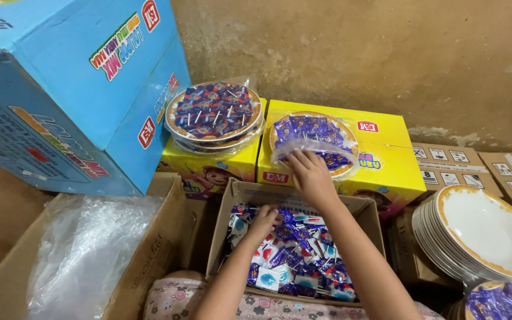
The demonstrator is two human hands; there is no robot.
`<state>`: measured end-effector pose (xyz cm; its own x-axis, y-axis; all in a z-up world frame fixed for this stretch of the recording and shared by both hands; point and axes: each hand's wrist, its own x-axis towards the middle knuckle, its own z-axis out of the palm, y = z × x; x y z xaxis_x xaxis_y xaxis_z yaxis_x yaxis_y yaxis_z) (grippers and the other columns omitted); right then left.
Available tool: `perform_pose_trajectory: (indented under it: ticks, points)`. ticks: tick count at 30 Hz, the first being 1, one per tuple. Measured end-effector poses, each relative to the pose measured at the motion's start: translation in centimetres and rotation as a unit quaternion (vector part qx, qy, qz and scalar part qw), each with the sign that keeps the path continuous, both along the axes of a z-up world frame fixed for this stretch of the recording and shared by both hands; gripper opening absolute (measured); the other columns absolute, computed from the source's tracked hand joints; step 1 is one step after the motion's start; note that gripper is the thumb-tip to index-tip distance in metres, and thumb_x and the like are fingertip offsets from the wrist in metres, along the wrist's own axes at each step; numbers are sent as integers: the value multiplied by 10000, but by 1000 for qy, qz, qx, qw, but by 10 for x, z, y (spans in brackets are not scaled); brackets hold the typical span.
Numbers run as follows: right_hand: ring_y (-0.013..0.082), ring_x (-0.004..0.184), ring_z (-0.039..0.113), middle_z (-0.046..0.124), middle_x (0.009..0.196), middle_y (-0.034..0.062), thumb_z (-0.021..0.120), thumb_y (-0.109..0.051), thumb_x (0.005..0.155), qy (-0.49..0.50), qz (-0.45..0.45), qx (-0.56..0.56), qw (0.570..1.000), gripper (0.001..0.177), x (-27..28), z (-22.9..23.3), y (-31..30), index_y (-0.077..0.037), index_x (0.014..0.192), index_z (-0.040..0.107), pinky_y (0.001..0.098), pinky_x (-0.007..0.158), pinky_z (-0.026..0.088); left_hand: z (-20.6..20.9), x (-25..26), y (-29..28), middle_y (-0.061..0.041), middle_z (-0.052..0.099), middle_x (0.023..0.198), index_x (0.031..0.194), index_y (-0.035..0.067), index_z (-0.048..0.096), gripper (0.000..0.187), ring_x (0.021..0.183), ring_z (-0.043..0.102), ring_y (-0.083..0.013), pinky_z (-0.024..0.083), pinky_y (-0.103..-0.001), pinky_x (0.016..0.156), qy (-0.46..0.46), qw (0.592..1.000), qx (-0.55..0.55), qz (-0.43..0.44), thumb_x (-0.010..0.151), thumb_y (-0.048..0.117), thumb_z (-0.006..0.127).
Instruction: The person picks up individual packaged items from a large box, places them into a smaller round tray until full, and then wraps the tray in plastic film.
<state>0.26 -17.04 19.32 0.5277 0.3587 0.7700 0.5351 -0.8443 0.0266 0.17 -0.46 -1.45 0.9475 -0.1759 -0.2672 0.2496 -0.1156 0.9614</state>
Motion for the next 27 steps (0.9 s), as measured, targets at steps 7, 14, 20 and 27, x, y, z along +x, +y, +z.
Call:
perform_pose_trajectory:
  ticks: [7, 14, 20, 27]
  points:
    - [275, 800, 590, 633, 916, 44, 613, -97, 896, -69, 80, 87, 991, 136, -16, -83, -27, -120, 993, 705, 370, 752, 504, -21, -2, 4, -18, 692, 919, 1022, 219, 739, 203, 995, 714, -241, 598, -398, 859, -251, 879, 403, -42, 887, 300, 611]
    - [414, 1055, 698, 704, 1116, 205, 693, -330, 874, 435, -102, -77, 891, 464, -44, -212, -46, -119, 1272, 580, 568, 853, 588, -29, -14, -29, -156, 659, 1172, 1228, 111, 676, 393, 1146, 628, -367, 544, -549, 906, -302, 780, 500, -226, 851, 222, 696]
    - [351, 1018, 720, 739, 1019, 131, 651, -360, 888, 503, -160, -174, 831, 415, -57, -201, -41, -123, 1229, 652, 521, 844, 580, -54, -5, -30, -143, 702, 1065, 1160, 113, 724, 285, 1092, 667, -334, 573, -516, 860, -328, 779, 486, -221, 895, 119, 620]
    - [442, 967, 735, 755, 987, 233, 625, -234, 900, 482, -137, 81, 862, 335, -50, -177, -54, -106, 1208, 650, 570, 826, 594, 121, -79, -2, -89, 685, 913, 1095, 151, 759, 195, 896, 714, -319, 596, -425, 788, -378, 868, 304, -101, 951, 208, 641]
